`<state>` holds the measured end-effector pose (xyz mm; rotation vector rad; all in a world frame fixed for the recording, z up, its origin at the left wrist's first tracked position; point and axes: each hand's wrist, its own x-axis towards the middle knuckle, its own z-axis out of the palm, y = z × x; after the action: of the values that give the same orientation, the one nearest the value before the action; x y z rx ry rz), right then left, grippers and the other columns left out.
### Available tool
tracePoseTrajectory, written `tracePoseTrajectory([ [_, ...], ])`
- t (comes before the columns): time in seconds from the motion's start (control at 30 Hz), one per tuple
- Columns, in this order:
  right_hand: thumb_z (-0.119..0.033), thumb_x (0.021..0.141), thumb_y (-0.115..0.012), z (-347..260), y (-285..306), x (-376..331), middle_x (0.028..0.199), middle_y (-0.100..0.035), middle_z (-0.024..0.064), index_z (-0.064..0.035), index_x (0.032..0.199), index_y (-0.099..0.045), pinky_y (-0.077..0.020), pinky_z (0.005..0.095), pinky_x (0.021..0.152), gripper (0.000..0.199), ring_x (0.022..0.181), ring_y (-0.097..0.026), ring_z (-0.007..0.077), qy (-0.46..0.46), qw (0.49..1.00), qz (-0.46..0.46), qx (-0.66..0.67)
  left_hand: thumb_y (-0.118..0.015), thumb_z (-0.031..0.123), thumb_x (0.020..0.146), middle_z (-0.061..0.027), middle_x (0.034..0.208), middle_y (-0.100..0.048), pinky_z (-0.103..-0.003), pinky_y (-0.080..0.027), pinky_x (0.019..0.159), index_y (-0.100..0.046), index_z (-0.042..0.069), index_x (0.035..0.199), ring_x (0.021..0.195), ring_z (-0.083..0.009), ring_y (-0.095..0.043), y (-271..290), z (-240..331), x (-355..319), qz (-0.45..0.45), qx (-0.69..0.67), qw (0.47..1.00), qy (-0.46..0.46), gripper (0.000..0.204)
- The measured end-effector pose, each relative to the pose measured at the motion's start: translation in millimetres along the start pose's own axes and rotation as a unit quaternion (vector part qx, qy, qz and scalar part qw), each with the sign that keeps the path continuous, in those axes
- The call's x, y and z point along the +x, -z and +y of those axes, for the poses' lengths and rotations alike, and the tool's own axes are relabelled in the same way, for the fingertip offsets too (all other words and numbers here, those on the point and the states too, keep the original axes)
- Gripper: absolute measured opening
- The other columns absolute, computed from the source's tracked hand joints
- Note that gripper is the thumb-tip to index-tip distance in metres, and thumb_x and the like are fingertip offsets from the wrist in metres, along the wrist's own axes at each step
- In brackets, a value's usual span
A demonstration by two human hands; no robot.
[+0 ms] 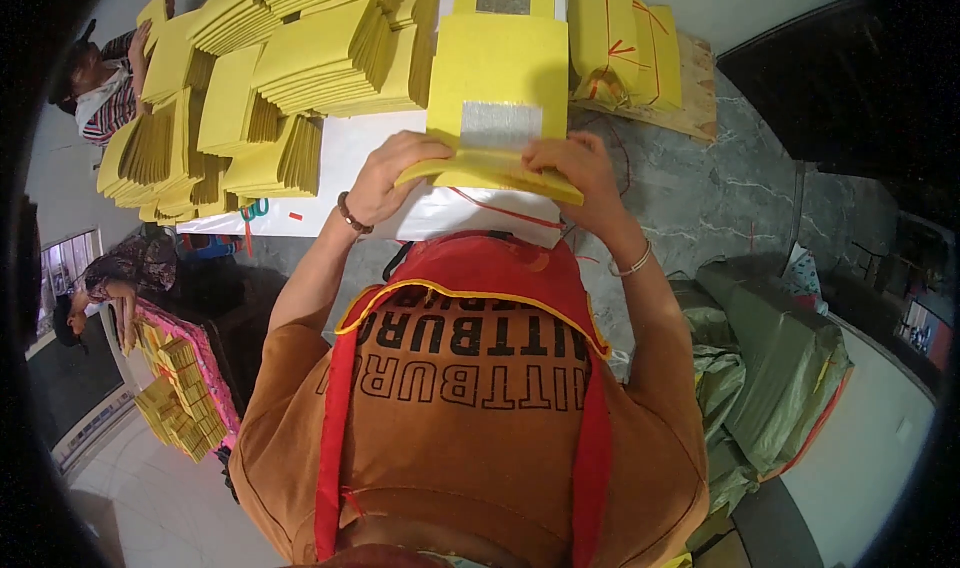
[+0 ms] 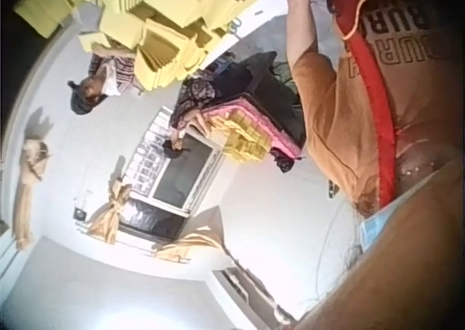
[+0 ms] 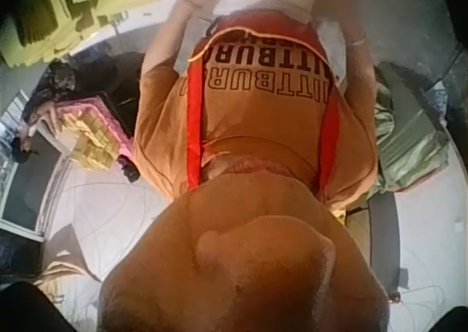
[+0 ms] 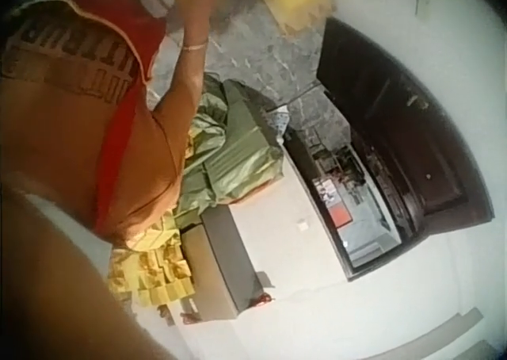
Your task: Assembling and stacking yellow joss paper sheets with silver foil centers.
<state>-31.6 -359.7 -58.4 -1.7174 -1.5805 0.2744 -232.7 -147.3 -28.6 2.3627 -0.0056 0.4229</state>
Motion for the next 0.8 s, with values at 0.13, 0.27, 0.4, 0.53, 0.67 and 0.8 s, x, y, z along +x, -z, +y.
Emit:
tracePoseTrajectory([
  [0.13, -0.014, 0.081, -0.065, 5.3, -9.9, -2.7, 0.103, -0.064, 0.0047, -0.0090, 0.109, -0.058, -0.0404, 0.0384, 0.082, 0.030, 0.096, -0.060, 0.0211, -0.121, 0.987, 0.002, 0.102, -0.050, 0.021, 0.092, -0.0191, 0.086, -0.061, -0.042, -0.045, 0.072, -0.056, 0.001, 0.099, 0.081, -0.0368, -0.057, -8.9, 8.0, 6.5, 0.033, -0.025, 0.985, 0.167, 0.022],
  [0.27, -0.010, 0.082, -0.065, -0.2, -25.2, 16.9, 0.107, -0.063, 0.0123, -0.0017, 0.121, -0.052, -0.0476, 0.0322, 0.078, 0.042, 0.096, -0.060, 0.0175, -0.248, 0.904, 0.159, 0.310, -0.046, 0.028, 0.095, -0.0234, 0.069, -0.056, -0.046, -0.042, 0.060, -0.049, -0.001, 0.086, 0.068, -0.0404, -0.056, -27.5, -13.4, 18.7, 0.148, 0.080, 0.970, 0.176, 0.030],
  [0.4, -0.008, 0.083, -0.064, -2.6, -23.4, 25.8, 0.113, -0.061, 0.0141, -0.0023, 0.130, -0.046, -0.0458, 0.0273, 0.084, 0.051, 0.096, -0.058, 0.0151, -0.304, 0.867, 0.161, 0.361, -0.048, 0.028, 0.094, -0.0232, 0.062, -0.054, -0.048, -0.040, 0.053, -0.048, 0.000, 0.080, 0.060, -0.0407, -0.054, -26.3, -17.3, 38.6, 0.124, 0.023, 0.948, 0.293, 0.031],
  [0.53, -0.013, 0.082, -0.065, 9.3, -29.1, 26.6, 0.114, -0.061, 0.0154, -0.0016, 0.129, -0.048, -0.0450, 0.0272, 0.085, 0.051, 0.098, -0.058, 0.0154, -0.272, 0.918, 0.167, 0.236, -0.054, 0.030, 0.089, -0.0218, 0.058, -0.053, -0.046, -0.039, 0.051, -0.049, 0.000, 0.073, 0.055, -0.0399, -0.053, -30.1, -33.0, 44.3, 0.137, 0.002, 0.934, 0.329, 0.034],
  [0.67, -0.016, 0.082, -0.065, 6.2, -27.9, 30.4, 0.109, -0.064, 0.0153, -0.0010, 0.123, -0.055, -0.0447, 0.0273, 0.085, 0.045, 0.099, -0.059, 0.0147, -0.303, 0.918, 0.162, 0.196, -0.059, 0.031, 0.085, -0.0174, 0.058, -0.054, -0.041, -0.039, 0.050, -0.050, 0.000, 0.071, 0.051, -0.0324, -0.052, -32.4, -39.9, 46.5, 0.153, -0.063, 0.919, 0.359, 0.036],
  [0.8, -0.016, 0.082, -0.065, 9.8, -31.2, 31.8, 0.107, -0.065, 0.0165, -0.0020, 0.123, -0.055, -0.0453, 0.0277, 0.083, 0.045, 0.094, -0.060, 0.0150, -0.294, 0.922, 0.182, 0.176, -0.060, 0.030, 0.084, -0.0134, 0.057, -0.054, -0.038, -0.039, 0.049, -0.052, 0.000, 0.073, 0.050, -0.0260, -0.051, -38.7, -51.0, 44.7, 0.159, -0.083, 0.915, 0.362, 0.033],
])
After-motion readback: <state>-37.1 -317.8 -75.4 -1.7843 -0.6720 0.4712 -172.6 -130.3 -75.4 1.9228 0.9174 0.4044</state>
